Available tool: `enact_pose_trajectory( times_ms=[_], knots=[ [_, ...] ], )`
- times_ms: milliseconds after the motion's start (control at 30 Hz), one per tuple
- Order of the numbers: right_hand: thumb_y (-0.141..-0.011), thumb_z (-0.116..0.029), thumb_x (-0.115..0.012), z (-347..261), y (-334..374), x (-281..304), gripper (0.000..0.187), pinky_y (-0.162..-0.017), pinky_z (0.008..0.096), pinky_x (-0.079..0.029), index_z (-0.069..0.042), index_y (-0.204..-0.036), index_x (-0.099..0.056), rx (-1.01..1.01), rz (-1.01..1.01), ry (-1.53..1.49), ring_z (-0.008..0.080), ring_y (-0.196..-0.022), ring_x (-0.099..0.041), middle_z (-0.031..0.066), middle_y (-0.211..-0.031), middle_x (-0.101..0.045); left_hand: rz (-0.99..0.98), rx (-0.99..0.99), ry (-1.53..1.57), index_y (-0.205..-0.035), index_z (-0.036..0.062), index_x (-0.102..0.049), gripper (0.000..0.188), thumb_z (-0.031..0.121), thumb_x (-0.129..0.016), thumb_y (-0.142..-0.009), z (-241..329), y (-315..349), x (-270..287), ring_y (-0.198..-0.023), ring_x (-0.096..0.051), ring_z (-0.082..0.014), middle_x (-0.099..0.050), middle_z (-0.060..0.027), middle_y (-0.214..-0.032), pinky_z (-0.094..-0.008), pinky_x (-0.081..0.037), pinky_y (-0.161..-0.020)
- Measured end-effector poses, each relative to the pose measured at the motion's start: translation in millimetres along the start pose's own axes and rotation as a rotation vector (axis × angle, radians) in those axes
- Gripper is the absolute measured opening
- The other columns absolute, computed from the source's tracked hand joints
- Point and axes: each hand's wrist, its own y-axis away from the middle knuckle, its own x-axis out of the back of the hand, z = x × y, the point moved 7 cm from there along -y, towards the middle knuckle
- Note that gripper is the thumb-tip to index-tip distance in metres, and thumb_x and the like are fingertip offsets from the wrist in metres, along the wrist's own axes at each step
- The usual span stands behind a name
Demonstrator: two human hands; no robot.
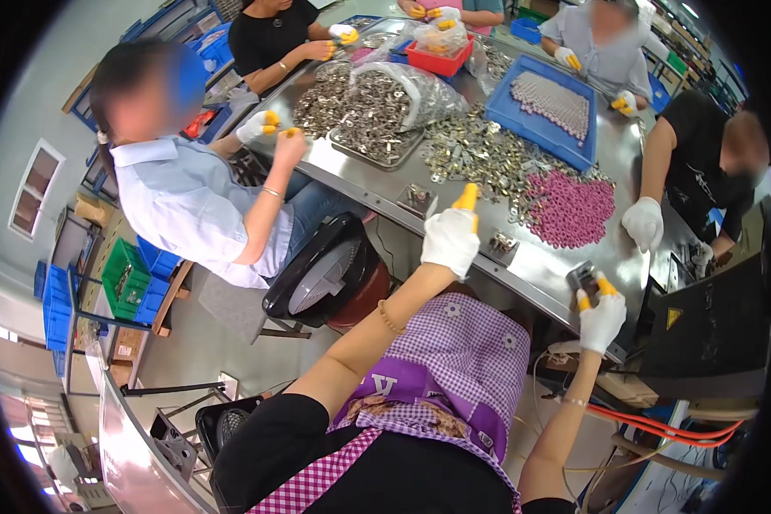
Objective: Sorting small pink components and inspecting them at a factory workbench.
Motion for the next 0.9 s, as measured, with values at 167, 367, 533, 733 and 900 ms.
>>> enact_pose_trajectory(
  times_ms=[167, 367, 533, 733, 900],
  knots=[
    [-0.081, -0.030, -0.068, 50, -40, -6, 0.042, -0.074, 0.0379, -0.051, -0.012, -0.118, -0.065, -0.292, 0.094, 0.205, 0.0298, -0.080, -0.061, 0.0122, -0.100, -0.066, -0.240, 0.227, 0.198, -0.109, 0.0065, -0.065, 0.033, 0.027, -0.050, -0.087, -16, 17, -51, -0.079, -0.064, -0.0351, -0.069, -0.0147, -0.089, -0.0420, -0.050, -0.072],
    [-0.082, -0.035, -0.067, 81, -55, -20, 0.040, -0.074, 0.0394, -0.051, -0.010, -0.114, -0.066, -0.380, 0.140, 0.232, 0.0306, -0.078, -0.062, 0.0135, -0.099, -0.065, -0.467, 0.187, 0.394, -0.125, 0.0143, -0.058, 0.042, 0.028, -0.054, -0.086, 25, 21, -70, -0.090, -0.063, -0.0366, -0.067, -0.0167, -0.099, -0.0420, -0.050, -0.079],
    [-0.082, -0.037, -0.066, 73, -53, -14, 0.039, -0.073, 0.0404, -0.051, -0.009, -0.109, -0.067, -0.390, 0.100, 0.265, 0.0313, -0.079, -0.062, 0.0141, -0.097, -0.065, -0.039, -0.003, -0.137, -0.108, 0.0157, -0.067, 0.032, 0.035, -0.056, -0.084, 6, -31, -46, -0.081, -0.063, -0.0340, -0.068, -0.0148, -0.091, -0.0427, -0.049, -0.071],
    [-0.082, -0.038, -0.065, 79, -63, -18, 0.039, -0.075, 0.0414, -0.051, -0.007, -0.105, -0.068, -0.413, 0.078, 0.269, 0.0332, -0.079, -0.061, 0.0148, -0.095, -0.064, -0.093, -0.030, -0.293, -0.095, 0.0150, -0.069, 0.025, 0.035, -0.064, -0.081, -30, -66, -71, -0.078, -0.063, -0.0321, -0.068, -0.0123, -0.089, -0.0427, -0.049, -0.070],
    [-0.084, -0.033, -0.064, 61, -73, -19, 0.035, -0.076, 0.0393, -0.051, -0.010, -0.109, -0.069, -0.355, 0.228, 0.523, 0.0305, -0.081, -0.064, 0.0136, -0.097, -0.068, -0.197, 0.054, -0.206, -0.089, 0.0110, -0.069, 0.020, 0.027, -0.065, -0.079, -37, -73, -70, -0.077, -0.065, -0.0324, -0.069, -0.0146, -0.088, -0.0428, -0.050, -0.070]
  ],
)
